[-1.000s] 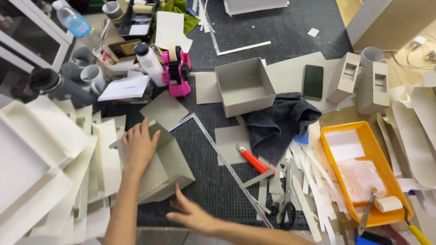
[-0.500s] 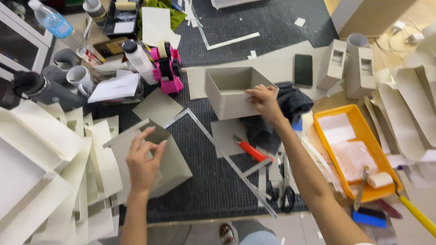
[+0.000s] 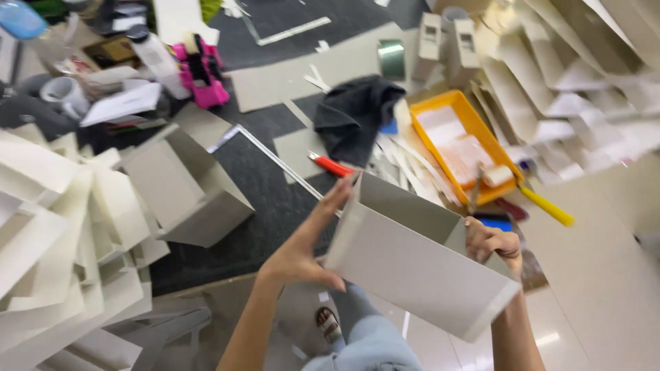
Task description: The person smooths the edges of a white paper box with a brush and a blue plastic scraper, then uses a small roller to press the seams and edges. The person repeats the smoothing and rolling steps on the same box.
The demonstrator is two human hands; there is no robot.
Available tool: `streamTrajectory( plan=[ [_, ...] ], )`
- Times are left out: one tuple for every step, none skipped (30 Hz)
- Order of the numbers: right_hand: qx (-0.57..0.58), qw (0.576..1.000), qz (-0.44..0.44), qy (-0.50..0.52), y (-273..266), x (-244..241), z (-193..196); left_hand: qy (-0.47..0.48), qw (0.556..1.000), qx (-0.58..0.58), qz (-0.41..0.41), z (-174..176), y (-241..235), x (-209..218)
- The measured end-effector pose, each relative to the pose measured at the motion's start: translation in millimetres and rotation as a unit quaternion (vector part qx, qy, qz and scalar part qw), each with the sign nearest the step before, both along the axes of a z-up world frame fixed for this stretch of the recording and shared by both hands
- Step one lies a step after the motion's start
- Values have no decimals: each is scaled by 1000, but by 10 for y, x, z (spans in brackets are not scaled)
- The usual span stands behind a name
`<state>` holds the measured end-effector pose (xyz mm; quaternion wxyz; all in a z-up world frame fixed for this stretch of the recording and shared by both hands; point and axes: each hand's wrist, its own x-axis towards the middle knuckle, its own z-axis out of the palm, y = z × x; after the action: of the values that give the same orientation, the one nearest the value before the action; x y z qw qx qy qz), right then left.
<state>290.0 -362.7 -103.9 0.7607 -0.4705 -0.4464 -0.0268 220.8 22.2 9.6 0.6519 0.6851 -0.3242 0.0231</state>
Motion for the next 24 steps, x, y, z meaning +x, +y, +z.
streamTrajectory(
  plan=[
    [-4, 1000, -14, 7, -171, -242, -88, 7, 1000, -4, -14, 64, -187, -98],
    [10, 1000, -22, 15, -354, -487, -163, -12, 996, 83, -42, 127, -382, -172],
    [23, 999, -31, 24, -537, -727, -229, -34, 983, 168, -69, 197, -582, -241],
    [14, 998, -54, 22, -574, -798, -205, -40, 982, 158, -92, 155, -796, -279],
    [33, 997, -65, 25, -617, -850, -180, -97, 975, 185, -80, 121, -1013, -316],
    [54, 996, -71, 27, -638, -872, -168, -154, 963, 210, -63, 92, -1207, -364],
    [46, 994, -92, 24, -746, -954, -171, -160, 963, 199, -81, 132, -1423, -388],
    [75, 992, -94, 26, -778, -1006, -218, -172, 966, 175, -75, 178, -1585, -410],
    [103, 990, -97, 28, -814, -1047, -270, -184, 969, 150, -69, 221, -1749, -432],
    [104, 988, -112, 30, -909, -1137, -330, -182, 968, 148, -84, 264, -1911, -479],
    [132, 984, -113, 34, -1006, -1224, -396, -189, 968, 140, -86, 301, -2076, -527],
    [161, 980, -113, 37, -1103, -1291, -471, -196, 968, 132, -87, 331, -2242, -568],
    [163, 978, -127, 37, -1230, -1369, -548, -195, 967, 130, -101, 284, -2370, -584],
    [192, 972, -128, 41, -1366, -1467, -614, -235, 958, 130, -102, 245, -2508, -602],
    [220, 966, -130, 43, -1505, -1561, -677, -274, 948, 129, -103, 210, -2651, -616],
    [222, 963, -144, 45, -1726, -1422, -672, -271, 947, 126, -117, 36, -2733, -583],
    [251, 956, -144, 46, -1958, -1287, -670, -284, 940, 138, -129, -136, -2816, -550],
    [279, 949, -143, 46, -2213, -1139, -670, -298, 933, 148, -138, -317, -2909, -512],
    [279, 947, -155, 46, -2446, -1223, -452, -297, 932, 144, -150, -486, -3000, -517],
    [181, 957, -223, 32, -2709, -1267, -206, -316, 931, 145, -116, -646, -3118, -509],
    [80, 954, -288, 19, -2957, -1314, 46, -334, 928, 145, -82, -803, -3227, -501],
    [79, 954, -290, 17, -3075, -1345, 239, -335, 928, 143, -84, -894, -3374, -498],
    [20, 948, -317, 27, -3182, -1378, 430, -347, 926, 135, -60, -986, -3512, -496],
    [-37, 938, -342, 38, -3275, -1416, 610, -358, 924, 128, -36, -1081, -3635, -507]
  ],
)
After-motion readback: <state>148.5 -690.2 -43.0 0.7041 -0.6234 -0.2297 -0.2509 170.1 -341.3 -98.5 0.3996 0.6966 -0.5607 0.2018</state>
